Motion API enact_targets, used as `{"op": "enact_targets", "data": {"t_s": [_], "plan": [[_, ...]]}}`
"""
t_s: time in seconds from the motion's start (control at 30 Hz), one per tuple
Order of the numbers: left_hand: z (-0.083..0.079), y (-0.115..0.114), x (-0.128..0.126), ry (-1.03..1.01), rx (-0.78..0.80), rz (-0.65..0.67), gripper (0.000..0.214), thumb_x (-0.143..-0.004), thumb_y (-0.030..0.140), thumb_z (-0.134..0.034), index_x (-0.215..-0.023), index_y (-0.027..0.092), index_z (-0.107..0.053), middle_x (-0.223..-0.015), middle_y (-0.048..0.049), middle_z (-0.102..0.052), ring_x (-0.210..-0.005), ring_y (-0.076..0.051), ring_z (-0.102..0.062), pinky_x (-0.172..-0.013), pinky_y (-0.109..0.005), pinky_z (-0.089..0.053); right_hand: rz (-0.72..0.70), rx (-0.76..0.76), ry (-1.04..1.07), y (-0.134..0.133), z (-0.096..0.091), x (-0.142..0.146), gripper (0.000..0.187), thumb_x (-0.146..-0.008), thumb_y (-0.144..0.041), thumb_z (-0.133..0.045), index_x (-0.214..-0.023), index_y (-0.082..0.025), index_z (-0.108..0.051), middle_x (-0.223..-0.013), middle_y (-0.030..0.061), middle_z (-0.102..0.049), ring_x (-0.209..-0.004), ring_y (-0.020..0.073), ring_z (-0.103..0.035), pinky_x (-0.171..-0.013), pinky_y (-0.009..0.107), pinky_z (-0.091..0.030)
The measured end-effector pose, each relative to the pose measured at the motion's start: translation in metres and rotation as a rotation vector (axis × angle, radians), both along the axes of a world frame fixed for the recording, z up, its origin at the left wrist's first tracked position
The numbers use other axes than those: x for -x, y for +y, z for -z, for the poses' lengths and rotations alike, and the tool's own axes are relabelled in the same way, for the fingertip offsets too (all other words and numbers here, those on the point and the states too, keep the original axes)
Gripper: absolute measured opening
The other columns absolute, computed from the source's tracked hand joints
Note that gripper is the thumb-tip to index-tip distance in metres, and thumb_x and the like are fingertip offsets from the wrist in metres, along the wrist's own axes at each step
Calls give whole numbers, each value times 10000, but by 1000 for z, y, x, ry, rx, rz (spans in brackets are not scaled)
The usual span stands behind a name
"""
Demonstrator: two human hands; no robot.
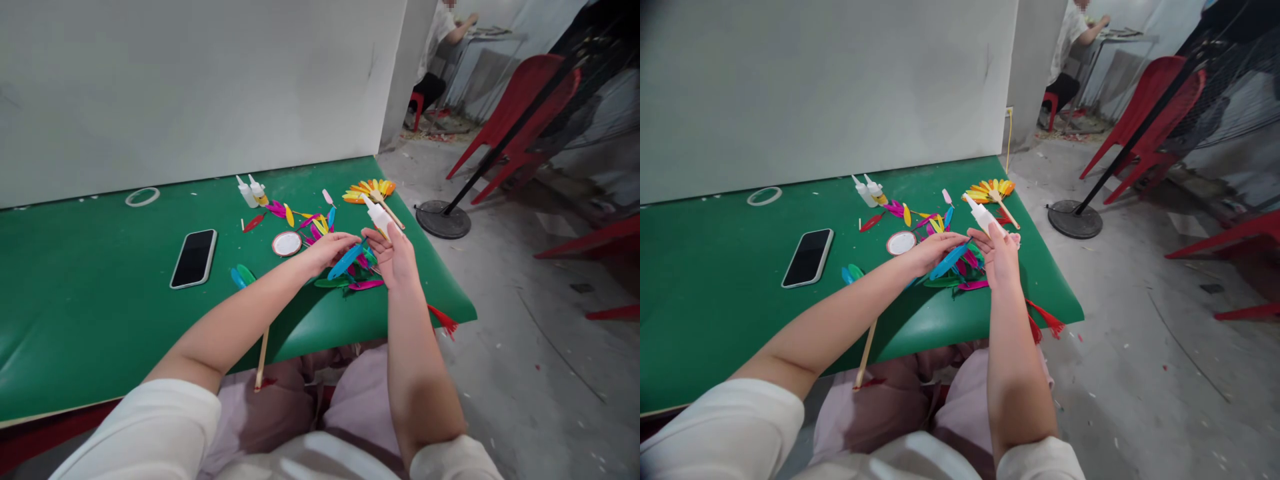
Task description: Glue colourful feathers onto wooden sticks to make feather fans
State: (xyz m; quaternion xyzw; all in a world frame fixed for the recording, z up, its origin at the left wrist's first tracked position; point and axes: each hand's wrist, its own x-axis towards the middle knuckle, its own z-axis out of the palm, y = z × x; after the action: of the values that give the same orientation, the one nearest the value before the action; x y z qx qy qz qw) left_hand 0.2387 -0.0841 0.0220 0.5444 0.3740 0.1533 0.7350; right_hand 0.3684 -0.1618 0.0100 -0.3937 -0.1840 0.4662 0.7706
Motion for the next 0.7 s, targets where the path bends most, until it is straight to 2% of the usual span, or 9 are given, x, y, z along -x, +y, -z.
{"op": "enact_targets", "data": {"t_s": [0.13, 0.23, 0.33, 0.47, 0.6, 0.7], "plan": [[-9, -2, 6, 31, 5, -31, 450, -768, 381, -625, -1180, 227, -525, -517, 48, -532, -418, -71, -475, -425, -173, -332, -4, -23, -42, 0, 0, 1, 363, -710, -418, -660, -943, -151, -583, -705, 52, -717, -714, 161, -698, -710, 246, -570], [-19, -7, 11, -44, -24, -44, 597, -756, 373, -642, -1295, 251, -416, -659, 4, -628, -521, -93, -554, -490, -195, -403, 14, -22, -32, 0, -3, 2, 361, -703, -399, -666, -950, -150, -583, -700, 42, -713, -691, 150, -696, -692, 224, -566], [-25, -13, 14, -91, -138, -10, 657, -705, 328, -697, -1295, 249, -418, -759, -16, -657, -567, -81, -557, -516, -190, -413, 28, -19, -27, 0, -5, 4, 361, -692, -381, -669, -952, -147, -580, -676, 41, -708, -665, 148, -695, -664, 213, -562], [-26, -19, 13, -99, -329, 4, 719, -649, 219, -728, -1295, 213, -412, -748, -8, -658, -610, -85, -577, -552, -190, -420, 32, -22, -36, 0, -7, 7, 359, -687, -366, -670, -952, -146, -573, -674, 37, -708, -661, 150, -694, -667, 228, -560], [-25, -22, 10, -88, -482, -48, 707, -651, 163, -706, -1295, 197, -416, -719, 0, -652, -686, -110, -613, -666, -232, -461, 37, -23, -54, 0, -7, 8, 322, -696, -342, -664, -935, -144, -579, -701, 40, -713, -658, 138, -692, -671, 218, -555], [-25, -24, 9, -60, -515, -91, 663, -671, 146, -677, -1286, 188, -432, -692, 7, -645, -641, -98, -600, -652, -229, -457, 23, -18, -71, -1, -7, 8, 302, -703, -339, -658, -928, -154, -577, -696, 36, -712, -676, 144, -694, -665, 217, -554]]}}
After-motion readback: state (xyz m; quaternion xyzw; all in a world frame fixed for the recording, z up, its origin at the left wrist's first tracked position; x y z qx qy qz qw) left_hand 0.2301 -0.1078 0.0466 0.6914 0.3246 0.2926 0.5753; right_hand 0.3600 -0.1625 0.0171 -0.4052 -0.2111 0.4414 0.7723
